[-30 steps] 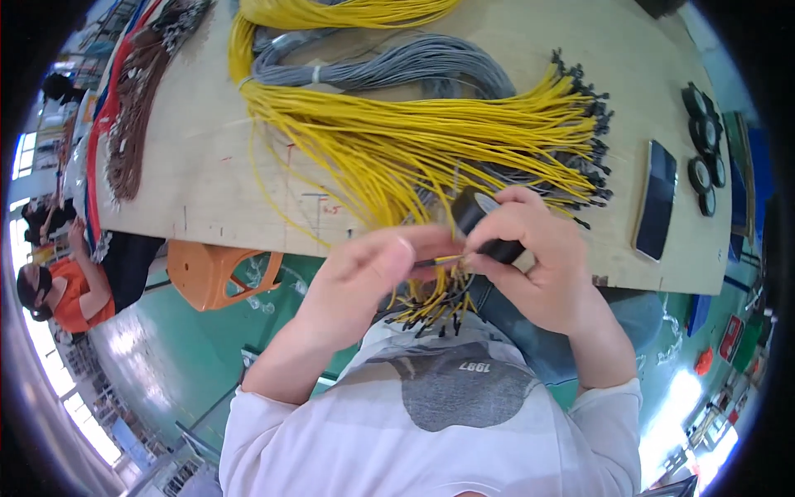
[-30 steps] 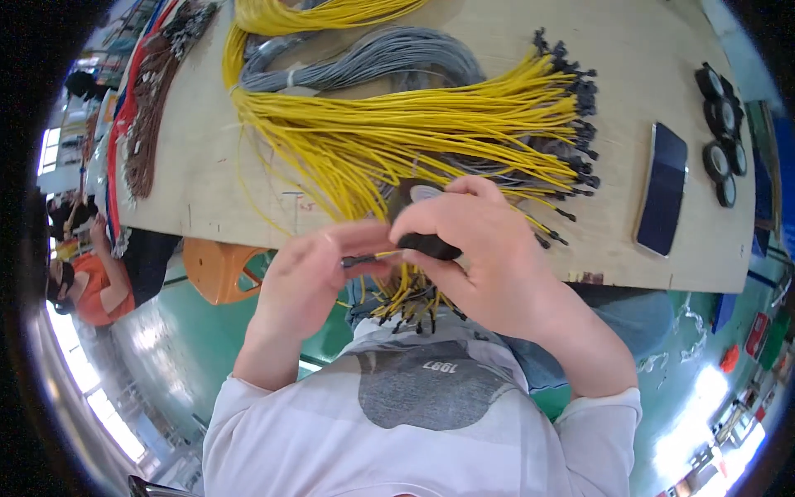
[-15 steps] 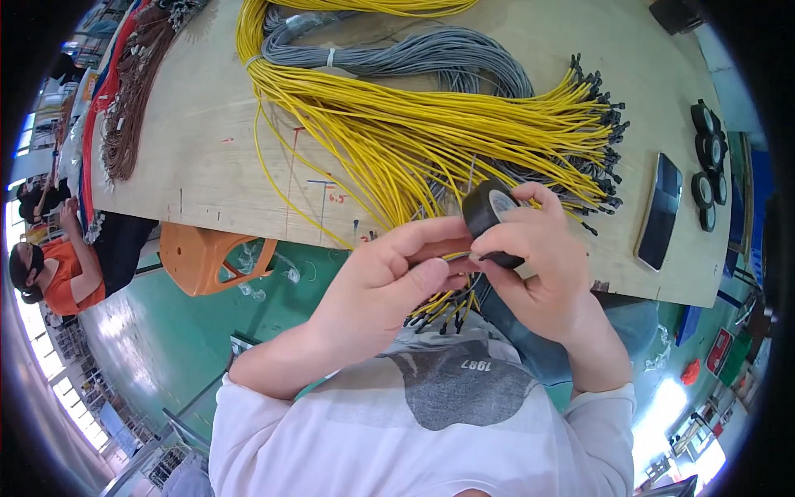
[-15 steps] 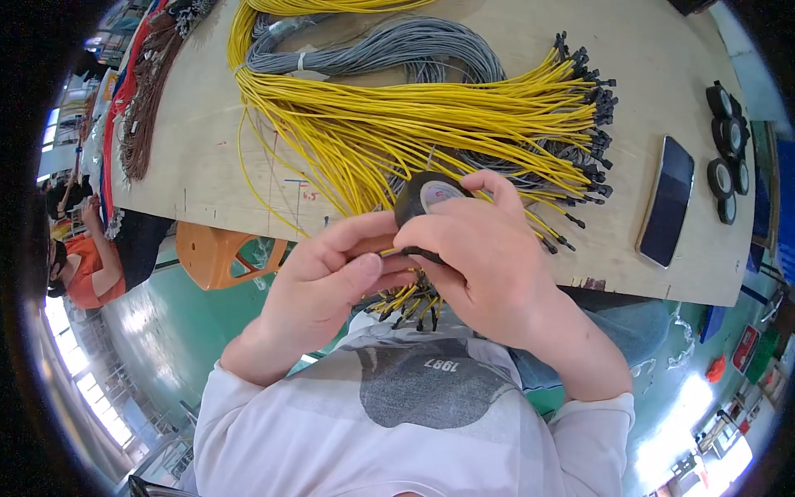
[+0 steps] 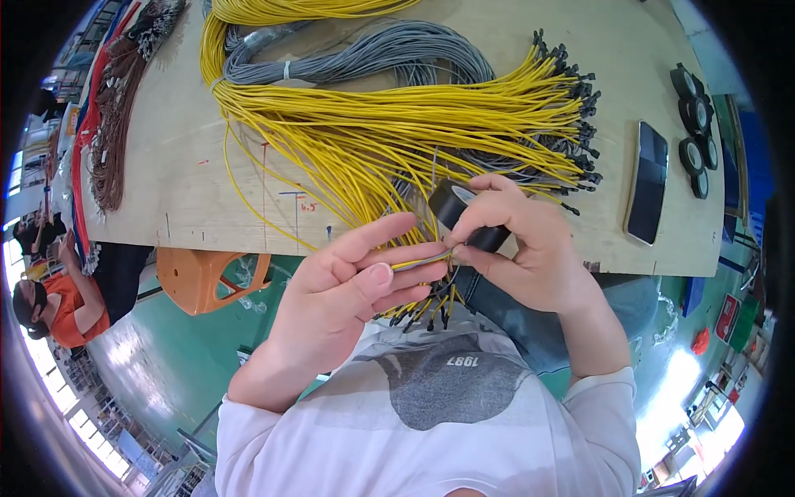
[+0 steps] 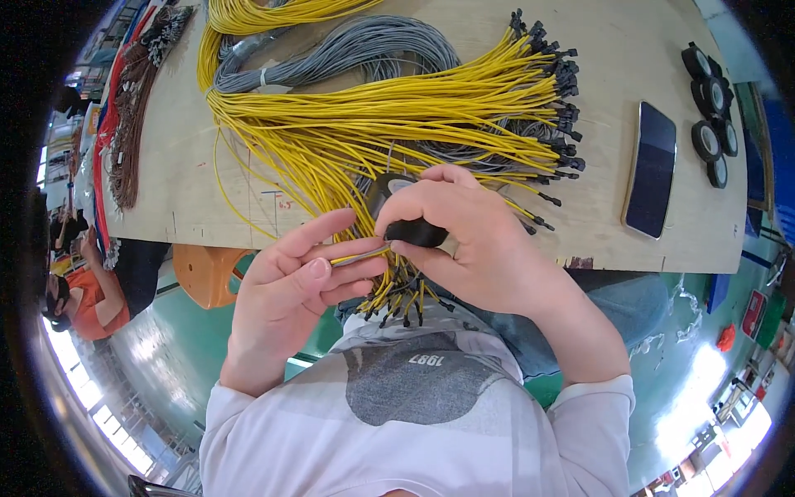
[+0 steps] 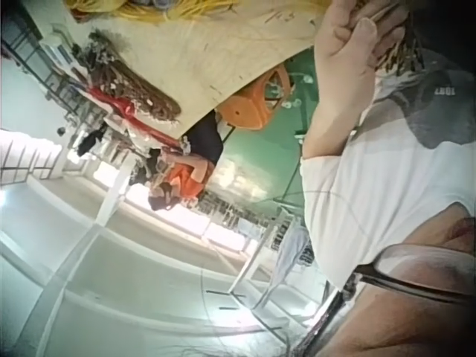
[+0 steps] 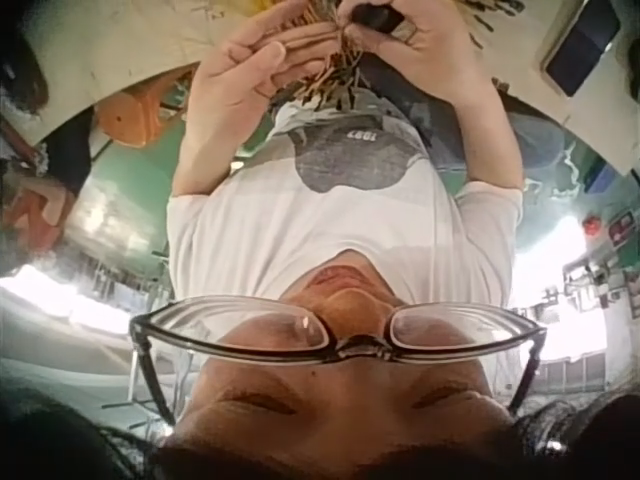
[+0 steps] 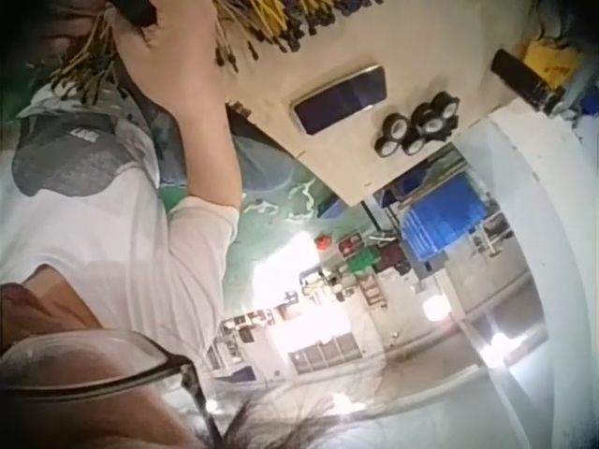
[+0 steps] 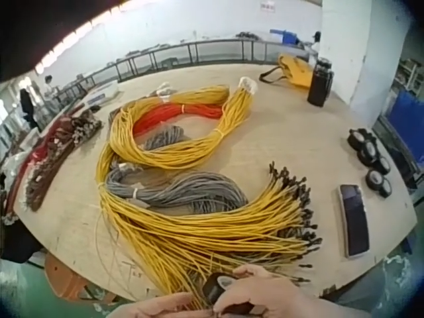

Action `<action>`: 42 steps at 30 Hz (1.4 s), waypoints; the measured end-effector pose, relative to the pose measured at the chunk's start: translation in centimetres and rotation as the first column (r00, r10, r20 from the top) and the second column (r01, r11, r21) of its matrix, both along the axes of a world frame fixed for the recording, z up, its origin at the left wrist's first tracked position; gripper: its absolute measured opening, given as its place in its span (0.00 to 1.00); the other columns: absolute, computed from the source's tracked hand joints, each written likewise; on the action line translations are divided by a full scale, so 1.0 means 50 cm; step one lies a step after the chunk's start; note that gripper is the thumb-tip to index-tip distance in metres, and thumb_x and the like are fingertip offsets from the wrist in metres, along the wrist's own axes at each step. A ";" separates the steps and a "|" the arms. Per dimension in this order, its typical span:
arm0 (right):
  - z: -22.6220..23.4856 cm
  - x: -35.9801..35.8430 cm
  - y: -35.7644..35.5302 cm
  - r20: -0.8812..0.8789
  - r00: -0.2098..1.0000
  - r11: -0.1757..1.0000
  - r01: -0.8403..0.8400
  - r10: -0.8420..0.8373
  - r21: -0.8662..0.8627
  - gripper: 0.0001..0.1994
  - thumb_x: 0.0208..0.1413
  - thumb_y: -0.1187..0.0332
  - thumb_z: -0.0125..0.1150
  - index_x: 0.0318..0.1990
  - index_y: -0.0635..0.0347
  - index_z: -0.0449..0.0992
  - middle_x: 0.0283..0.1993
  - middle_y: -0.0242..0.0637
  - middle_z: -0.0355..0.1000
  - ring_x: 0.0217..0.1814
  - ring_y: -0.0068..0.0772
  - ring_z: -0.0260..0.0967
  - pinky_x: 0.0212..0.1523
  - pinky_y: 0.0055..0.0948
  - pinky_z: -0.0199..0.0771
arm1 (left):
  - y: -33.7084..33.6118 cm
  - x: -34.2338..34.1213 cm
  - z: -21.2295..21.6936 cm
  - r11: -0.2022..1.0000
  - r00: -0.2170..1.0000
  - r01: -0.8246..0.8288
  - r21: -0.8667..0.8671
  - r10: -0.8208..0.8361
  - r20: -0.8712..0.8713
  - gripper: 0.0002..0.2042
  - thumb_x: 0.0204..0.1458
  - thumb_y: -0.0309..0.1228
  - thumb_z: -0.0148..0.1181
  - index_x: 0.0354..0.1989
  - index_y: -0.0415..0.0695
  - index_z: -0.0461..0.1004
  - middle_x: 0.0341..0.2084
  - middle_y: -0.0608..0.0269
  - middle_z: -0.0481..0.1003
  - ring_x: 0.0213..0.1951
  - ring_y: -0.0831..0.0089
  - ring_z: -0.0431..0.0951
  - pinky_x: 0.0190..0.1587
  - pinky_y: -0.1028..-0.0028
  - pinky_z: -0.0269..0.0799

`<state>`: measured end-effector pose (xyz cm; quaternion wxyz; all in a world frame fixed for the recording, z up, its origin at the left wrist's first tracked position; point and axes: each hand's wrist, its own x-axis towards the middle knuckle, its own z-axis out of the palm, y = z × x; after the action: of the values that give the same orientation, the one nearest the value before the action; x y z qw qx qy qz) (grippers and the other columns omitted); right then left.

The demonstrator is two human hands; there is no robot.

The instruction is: Bundle and wrap groups of yellow electrical wires with black tape.

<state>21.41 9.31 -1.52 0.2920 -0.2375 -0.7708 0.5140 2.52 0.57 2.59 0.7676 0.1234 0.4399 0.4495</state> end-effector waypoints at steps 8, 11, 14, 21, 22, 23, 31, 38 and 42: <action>0.008 -0.015 -0.012 0.015 0.999 0.997 0.034 -0.036 0.071 0.13 0.38 0.80 0.58 0.34 0.54 0.69 0.31 0.29 0.68 0.33 0.31 0.65 0.50 0.34 0.56 | -0.016 -0.002 -0.024 0.957 0.914 0.175 0.233 -0.069 -0.400 0.17 0.52 0.25 0.50 0.51 0.37 0.63 0.46 0.52 0.69 0.49 0.64 0.70 0.52 0.65 0.62; 0.014 -0.019 -0.022 0.189 0.981 0.984 0.006 -0.041 0.180 0.14 0.37 0.80 0.57 0.34 0.54 0.69 0.30 0.29 0.67 0.34 0.32 0.66 0.50 0.38 0.56 | 0.002 -0.004 -0.033 0.552 -0.050 0.814 0.182 0.378 -0.924 0.13 0.43 0.24 0.57 0.40 0.39 0.71 0.39 0.57 0.73 0.43 0.68 0.72 0.49 0.63 0.61; 0.014 -0.026 -0.031 0.148 0.984 0.944 0.042 -0.095 0.327 0.14 0.36 0.79 0.58 0.34 0.52 0.70 0.29 0.29 0.67 0.35 0.32 0.66 0.49 0.40 0.56 | 0.005 0.024 -0.044 0.599 -0.036 0.746 0.292 0.474 -0.880 0.10 0.36 0.23 0.60 0.31 0.41 0.72 0.30 0.62 0.74 0.36 0.68 0.73 0.46 0.62 0.60; 0.049 -0.008 -0.043 0.142 0.970 0.966 0.167 -0.196 0.196 0.14 0.39 0.79 0.59 0.36 0.56 0.71 0.30 0.33 0.68 0.33 0.34 0.66 0.50 0.40 0.57 | 0.000 0.048 -0.055 0.795 0.319 0.436 0.422 0.302 -0.898 0.06 0.40 0.18 0.58 0.28 0.38 0.72 0.19 0.64 0.69 0.21 0.76 0.70 0.21 0.81 0.62; 0.065 -0.002 -0.047 0.162 0.953 0.956 0.227 -0.258 0.184 0.15 0.41 0.77 0.59 0.40 0.55 0.70 0.32 0.34 0.68 0.34 0.35 0.66 0.50 0.39 0.56 | -0.002 0.047 -0.051 0.879 0.439 0.329 0.346 0.182 -0.880 0.04 0.42 0.18 0.57 0.27 0.37 0.71 0.19 0.65 0.69 0.20 0.80 0.69 0.20 0.83 0.61; 0.069 0.011 -0.048 0.102 0.949 0.937 0.272 -0.300 0.221 0.12 0.43 0.76 0.59 0.38 0.57 0.72 0.31 0.37 0.69 0.32 0.37 0.66 0.46 0.35 0.60 | -0.004 0.045 -0.051 0.880 0.435 0.326 0.344 0.183 -0.882 0.04 0.42 0.18 0.57 0.27 0.37 0.71 0.19 0.65 0.69 0.20 0.80 0.69 0.20 0.83 0.61; 0.038 -0.023 -0.125 0.089 0.903 0.798 0.413 -0.419 -0.439 0.07 0.47 0.79 0.55 0.35 0.66 0.75 0.22 0.37 0.71 0.20 0.21 0.65 0.22 0.19 0.63 | -0.009 0.052 -0.056 0.959 0.869 -0.017 0.282 0.154 -0.470 0.02 0.45 0.18 0.55 0.27 0.37 0.71 0.21 0.71 0.69 0.23 0.90 0.66 0.23 0.88 0.60; 0.021 -0.048 -0.123 0.053 0.887 0.790 0.435 -0.459 -0.432 0.07 0.49 0.77 0.54 0.36 0.68 0.74 0.24 0.37 0.72 0.23 0.18 0.66 0.23 0.17 0.65 | -0.012 0.048 -0.054 0.954 0.850 0.030 0.298 0.132 -0.510 0.03 0.45 0.17 0.54 0.27 0.37 0.71 0.21 0.72 0.68 0.23 0.90 0.66 0.23 0.88 0.60; 0.013 -0.053 -0.123 0.024 0.881 0.809 0.445 -0.473 -0.383 0.07 0.49 0.77 0.54 0.37 0.68 0.74 0.24 0.37 0.71 0.23 0.18 0.66 0.23 0.18 0.65 | -0.015 0.046 -0.053 0.955 0.871 0.020 0.297 0.129 -0.474 0.02 0.46 0.18 0.55 0.28 0.37 0.71 0.22 0.71 0.69 0.23 0.89 0.67 0.23 0.88 0.61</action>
<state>18.79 3.13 -0.85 0.3840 -0.4495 -0.5658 0.5748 4.84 -0.18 -0.06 0.5917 0.3322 0.5513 0.4853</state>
